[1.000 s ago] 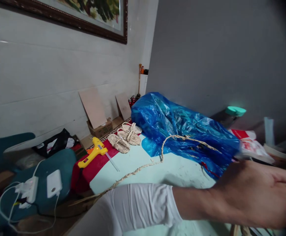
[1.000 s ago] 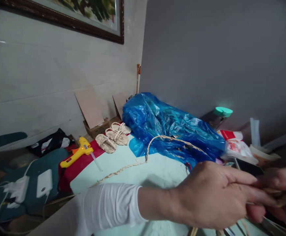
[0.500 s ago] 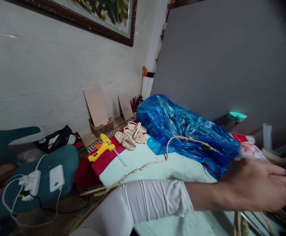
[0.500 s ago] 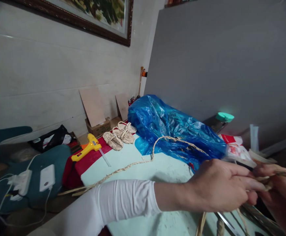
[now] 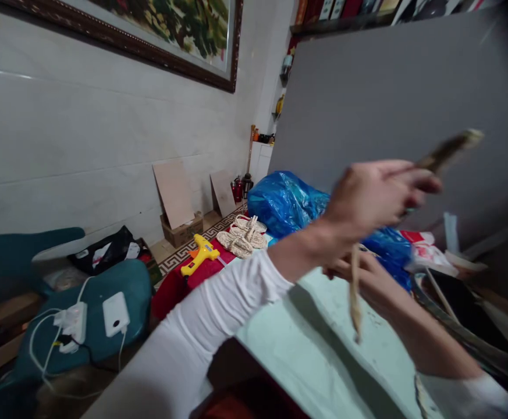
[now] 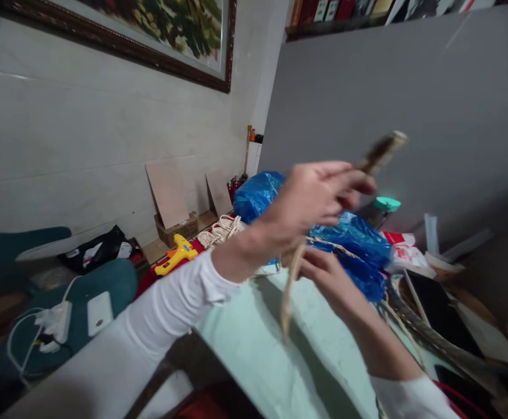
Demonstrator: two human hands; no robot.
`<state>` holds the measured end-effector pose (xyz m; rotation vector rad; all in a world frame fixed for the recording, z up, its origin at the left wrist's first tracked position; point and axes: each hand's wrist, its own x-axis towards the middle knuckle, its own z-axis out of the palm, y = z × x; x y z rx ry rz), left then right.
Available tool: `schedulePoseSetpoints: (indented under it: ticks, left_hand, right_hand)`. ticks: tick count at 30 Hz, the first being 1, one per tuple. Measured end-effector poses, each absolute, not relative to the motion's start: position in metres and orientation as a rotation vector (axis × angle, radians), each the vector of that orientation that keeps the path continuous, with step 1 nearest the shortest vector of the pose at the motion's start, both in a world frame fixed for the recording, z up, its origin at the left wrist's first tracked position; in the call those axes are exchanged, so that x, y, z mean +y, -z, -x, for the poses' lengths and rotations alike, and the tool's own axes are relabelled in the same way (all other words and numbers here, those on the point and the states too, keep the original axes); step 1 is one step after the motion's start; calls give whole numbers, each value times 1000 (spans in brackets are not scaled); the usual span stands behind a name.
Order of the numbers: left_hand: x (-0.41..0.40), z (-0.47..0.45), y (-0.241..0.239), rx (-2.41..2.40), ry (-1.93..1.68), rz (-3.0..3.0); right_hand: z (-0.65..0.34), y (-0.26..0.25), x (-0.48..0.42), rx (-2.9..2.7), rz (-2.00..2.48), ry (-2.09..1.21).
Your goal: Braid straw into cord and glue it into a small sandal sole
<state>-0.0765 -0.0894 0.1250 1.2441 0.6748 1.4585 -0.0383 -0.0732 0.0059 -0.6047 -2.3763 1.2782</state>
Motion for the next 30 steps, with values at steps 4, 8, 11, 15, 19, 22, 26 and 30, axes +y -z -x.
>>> schedulePoseSetpoints:
  ticks: [4, 8, 11, 15, 19, 22, 26, 30]
  left_hand:
    - [-117, 155, -137, 823, -1708, -1336]
    - [-135, 218, -139, 943, -1834, -1314]
    - [-145, 249, -135, 1085, -1887, -1279]
    - [-150, 272, -126, 1187, -1920, -1243]
    - [-149, 283, -116, 1152, -1922, -1240]
    - [-146, 285, -110, 1133, -1920, -1236]
    - [-144, 279, -102, 1113, -1899, -1229]
    - [-145, 265, -98, 1082, -1865, -1241]
  right_hand:
    - [58, 6, -82, -2535, 620, -1173]
    - [114, 18, -99, -2723, 611, -1028]
    - [161, 26, -112, -2839, 629, -937]
    - [197, 34, -120, -2945, 652, -911]
    - [198, 38, -119, -2930, 677, -940]
    - [182, 38, -122, -2815, 731, -975]
    - [144, 35, -125, -2601, 753, -1084]
    - [83, 33, -121, -2302, 767, -1246]
